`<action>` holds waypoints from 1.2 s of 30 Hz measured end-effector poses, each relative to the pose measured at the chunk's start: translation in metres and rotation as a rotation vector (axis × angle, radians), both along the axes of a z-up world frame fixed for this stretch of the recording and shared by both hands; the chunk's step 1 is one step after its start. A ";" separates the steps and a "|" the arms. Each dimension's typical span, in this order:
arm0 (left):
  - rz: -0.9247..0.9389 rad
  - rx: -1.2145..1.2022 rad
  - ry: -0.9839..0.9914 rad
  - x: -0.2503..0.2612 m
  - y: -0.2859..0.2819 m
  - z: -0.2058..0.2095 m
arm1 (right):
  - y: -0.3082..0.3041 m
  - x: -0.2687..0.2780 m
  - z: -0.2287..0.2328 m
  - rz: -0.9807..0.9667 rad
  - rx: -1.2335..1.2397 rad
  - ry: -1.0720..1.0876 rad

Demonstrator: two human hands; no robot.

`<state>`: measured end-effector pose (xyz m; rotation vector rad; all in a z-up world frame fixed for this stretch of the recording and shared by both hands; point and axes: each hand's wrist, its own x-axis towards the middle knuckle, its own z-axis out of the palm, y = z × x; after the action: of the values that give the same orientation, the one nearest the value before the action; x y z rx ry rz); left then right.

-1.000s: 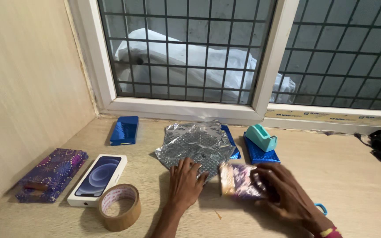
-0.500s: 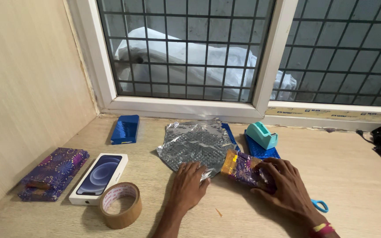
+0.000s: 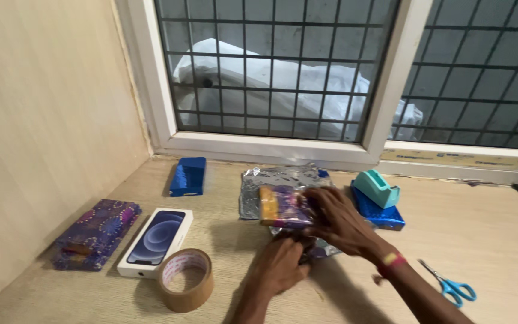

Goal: The person wraps two small rectangular boxes with metallic blue and patterned paper on a wooden table. They use scissors to cut tape and paper, fold the paper around each box, and secure it with tape. The wrapped boxes are placed on the table next to other wrapped items.

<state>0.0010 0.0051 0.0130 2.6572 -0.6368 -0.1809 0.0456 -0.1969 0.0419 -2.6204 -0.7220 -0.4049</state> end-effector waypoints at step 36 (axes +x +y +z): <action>-0.218 -0.346 -0.369 0.052 -0.006 -0.079 | 0.300 0.043 -0.006 0.697 -0.269 -0.255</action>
<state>0.0534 -0.0012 -0.0664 2.2965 -0.9767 0.3387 0.0888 0.1030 0.0360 -2.3502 -1.7963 -0.4486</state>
